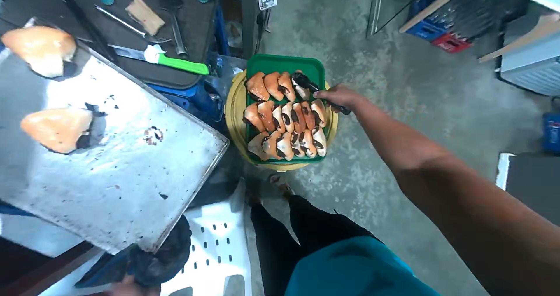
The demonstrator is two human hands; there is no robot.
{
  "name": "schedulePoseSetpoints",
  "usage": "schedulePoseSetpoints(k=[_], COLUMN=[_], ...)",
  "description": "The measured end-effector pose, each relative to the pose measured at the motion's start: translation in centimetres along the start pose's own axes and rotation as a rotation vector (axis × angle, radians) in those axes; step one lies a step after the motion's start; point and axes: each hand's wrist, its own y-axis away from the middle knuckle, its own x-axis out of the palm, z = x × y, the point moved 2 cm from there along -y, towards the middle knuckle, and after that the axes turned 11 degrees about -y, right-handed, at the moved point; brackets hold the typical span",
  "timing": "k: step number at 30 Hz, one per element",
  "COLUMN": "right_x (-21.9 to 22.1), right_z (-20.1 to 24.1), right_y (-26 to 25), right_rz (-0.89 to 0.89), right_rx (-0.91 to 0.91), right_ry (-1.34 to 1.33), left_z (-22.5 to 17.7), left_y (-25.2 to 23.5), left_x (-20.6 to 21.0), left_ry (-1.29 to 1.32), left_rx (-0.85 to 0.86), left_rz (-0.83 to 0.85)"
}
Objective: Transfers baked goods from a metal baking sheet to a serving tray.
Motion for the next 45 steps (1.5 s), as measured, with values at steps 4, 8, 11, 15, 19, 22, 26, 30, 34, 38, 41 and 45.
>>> schedulePoseSetpoints(k=[4, 8, 11, 15, 19, 22, 26, 30, 34, 38, 41, 45], right_x=[0.5, -0.9, -1.1, 0.0, 0.0, -0.5, -0.7, -0.7, -1.3, -0.9, 0.0, 0.5], right_z=[0.8, 1.7, 1.4, 0.8, -0.1, -0.7, -1.0, -0.3, 0.2, 0.3, 0.0, 1.6], right_y=[-0.5, 0.6, 0.9, 0.3, -0.5, 0.5, 0.1, -0.8, -0.3, 0.3, -0.2, 1.9], right_rz=[0.019, -0.014, -0.074, -0.070, -0.063, -0.083, -0.040, -0.012, -0.018, -0.117, -0.147, -0.188], right_rx=[0.038, 0.085, 0.084, 0.088, 0.108, 0.093, -0.012, 0.041, 0.164, 0.118, 0.046, 0.040], right_ry=[0.079, 0.109, 0.142, 0.125, 0.043, -0.093, 0.028, 0.163, 0.056, 0.146, 0.313, 0.427], left_z=[-0.1, 0.0, 0.0, 0.1, 0.2, 0.2, 0.2, 0.0, -0.1, -0.1, -0.3, -0.6], left_y=[0.0, -0.2, -0.2, -0.5, -0.5, -0.7, -0.6, -0.4, -0.2, -0.2, -0.1, 0.0], left_x=[0.0, 0.0, 0.2, 0.2, 0.0, 0.1, 0.1, 0.3, 0.5, 0.6, 0.8, 0.9], left_ry=[-0.006, 0.030, 0.072, 0.099, 0.104, 0.099, 0.093, 0.075, 0.070, 0.067, 0.055, 0.036], left_rx=[-0.017, -0.022, -0.010, -0.002, -0.015, -0.008, -0.004, -0.009, -0.013, -0.019, -0.007, -0.013], left_rz=[-0.013, -0.008, 0.016, 0.039, 0.029, 0.045, 0.036, 0.006, -0.019, -0.038, -0.035, -0.060])
